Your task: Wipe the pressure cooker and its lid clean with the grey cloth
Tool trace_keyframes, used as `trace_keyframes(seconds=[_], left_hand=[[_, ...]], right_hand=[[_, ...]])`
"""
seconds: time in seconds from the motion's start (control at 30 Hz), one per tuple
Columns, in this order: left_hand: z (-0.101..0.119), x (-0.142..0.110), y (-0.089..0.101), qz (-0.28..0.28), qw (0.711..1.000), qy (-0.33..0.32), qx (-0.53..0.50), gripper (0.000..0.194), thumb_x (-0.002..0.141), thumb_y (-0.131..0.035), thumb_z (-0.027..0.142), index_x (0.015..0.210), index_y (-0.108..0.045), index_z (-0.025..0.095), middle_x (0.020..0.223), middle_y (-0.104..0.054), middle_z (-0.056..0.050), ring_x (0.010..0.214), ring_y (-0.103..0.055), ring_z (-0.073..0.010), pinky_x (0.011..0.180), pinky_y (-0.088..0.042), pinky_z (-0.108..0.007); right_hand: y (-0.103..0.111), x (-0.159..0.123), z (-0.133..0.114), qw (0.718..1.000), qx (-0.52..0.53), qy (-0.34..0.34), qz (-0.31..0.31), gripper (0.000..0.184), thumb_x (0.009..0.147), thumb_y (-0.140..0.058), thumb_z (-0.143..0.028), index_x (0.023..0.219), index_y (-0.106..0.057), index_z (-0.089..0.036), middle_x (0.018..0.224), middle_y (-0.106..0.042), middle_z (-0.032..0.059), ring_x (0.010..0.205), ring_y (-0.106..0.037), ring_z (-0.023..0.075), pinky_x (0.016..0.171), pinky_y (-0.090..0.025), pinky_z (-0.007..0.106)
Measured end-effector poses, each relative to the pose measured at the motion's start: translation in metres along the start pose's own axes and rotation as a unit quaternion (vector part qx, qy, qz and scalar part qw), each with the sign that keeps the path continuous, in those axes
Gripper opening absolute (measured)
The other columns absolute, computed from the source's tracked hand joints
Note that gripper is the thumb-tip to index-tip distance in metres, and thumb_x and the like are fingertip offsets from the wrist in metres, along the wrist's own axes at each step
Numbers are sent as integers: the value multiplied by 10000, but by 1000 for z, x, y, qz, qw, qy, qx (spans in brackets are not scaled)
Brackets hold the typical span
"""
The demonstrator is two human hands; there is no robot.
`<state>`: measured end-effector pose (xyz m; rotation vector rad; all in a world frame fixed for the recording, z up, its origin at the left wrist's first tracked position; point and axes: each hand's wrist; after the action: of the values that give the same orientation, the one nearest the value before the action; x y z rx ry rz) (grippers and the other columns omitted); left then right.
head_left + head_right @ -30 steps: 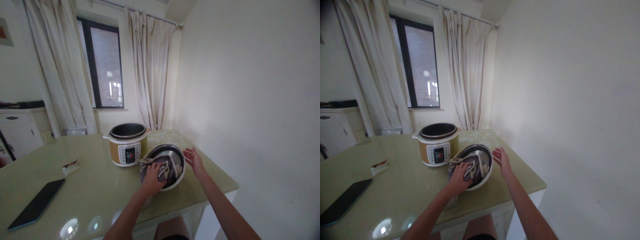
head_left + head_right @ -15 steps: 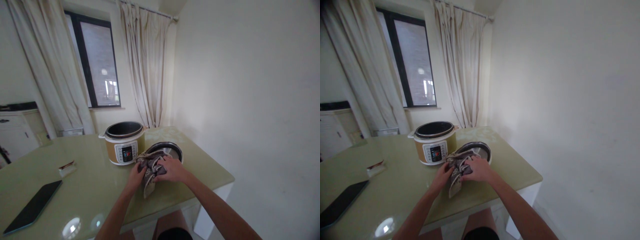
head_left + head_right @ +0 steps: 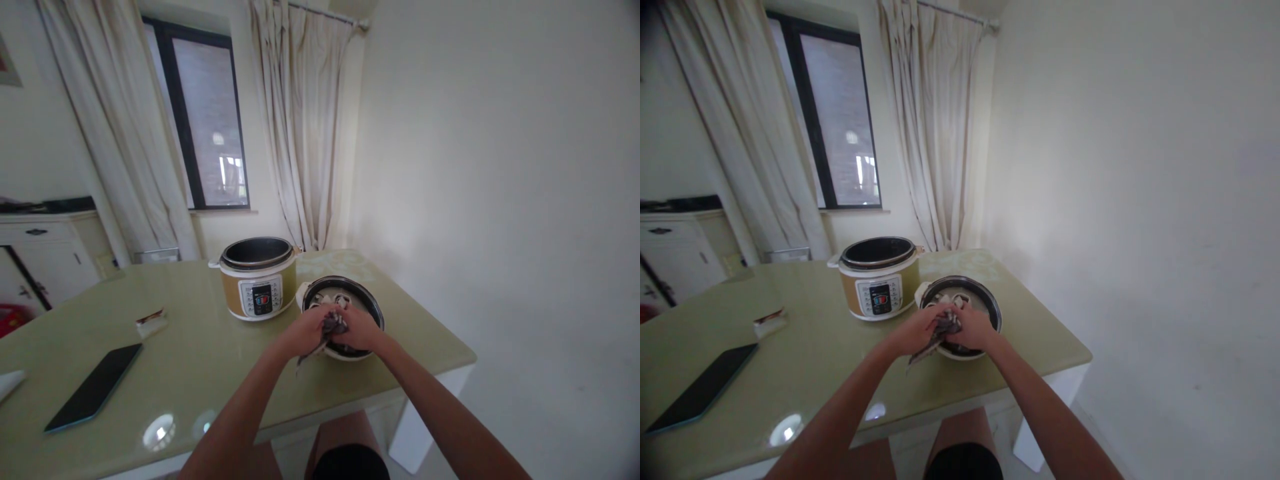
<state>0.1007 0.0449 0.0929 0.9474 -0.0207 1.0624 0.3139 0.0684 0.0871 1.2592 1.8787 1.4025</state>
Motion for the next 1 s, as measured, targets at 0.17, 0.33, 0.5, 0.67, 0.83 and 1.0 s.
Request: trace_keyframes(seconds=[0.17,0.33,0.5,0.67,0.83,1.0], left_hand=[[-7,5,-9,58,998,-27,-3,769,688,-500,4,1421,-630,197,1398,-640,-134,1338,-581,-263,1220,-417,-459],[-21,-1,-23,337,920,201,-11,704,740,-717,167,1433,-592,173,1484,-557,-182,1412,-505,-360,1207,-398,-563],[-37,-7,-52,258,861,297,-322,469,898,-643,383,1325,-661,190,1222,-752,-122,1108,-713,-277,962,-574,-424],[-49,-6,-66,338,855,314,-239,315,939,-547,301,1175,-712,173,1166,-778,-108,1100,-711,-237,971,-562,-362],[-58,-12,-74,362,853,336,-169,344,999,-430,315,1081,-717,144,1074,-781,-135,1041,-723,-254,972,-561,-396],[-64,-20,-81,366,864,328,-106,318,1002,-416,263,1129,-687,155,1115,-774,-144,1080,-719,-265,1004,-548,-407]], right_hand=[[-1,1,14,995,78,16,53,749,698,-881,-445,1368,-659,-196,1278,-645,133,1144,-638,325,1020,-498,435],[-11,-5,25,988,98,-32,111,714,679,-880,-591,1225,-682,-176,1215,-613,98,1143,-617,314,1042,-496,448],[-21,-16,12,992,-13,-78,99,738,822,-785,-423,1495,-508,-299,1519,-440,135,1233,-607,315,961,-530,409],[-10,-26,-7,997,-60,38,13,557,854,-772,-498,1368,-622,-344,1486,-445,103,1278,-570,329,1044,-498,440],[-7,-15,-19,994,-106,-20,18,752,775,-755,-761,1326,-629,-264,1378,-505,144,1202,-587,355,983,-531,473],[8,17,-5,977,-189,-94,23,490,900,-729,-464,1342,-620,-282,1424,-492,155,1254,-552,365,901,-552,428]])
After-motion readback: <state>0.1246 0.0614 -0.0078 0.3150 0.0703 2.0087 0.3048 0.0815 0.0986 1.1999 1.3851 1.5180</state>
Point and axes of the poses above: each hand's wrist, its own x-axis towards the middle knuckle, its own y-axis out of the back of the hand, z = x × y
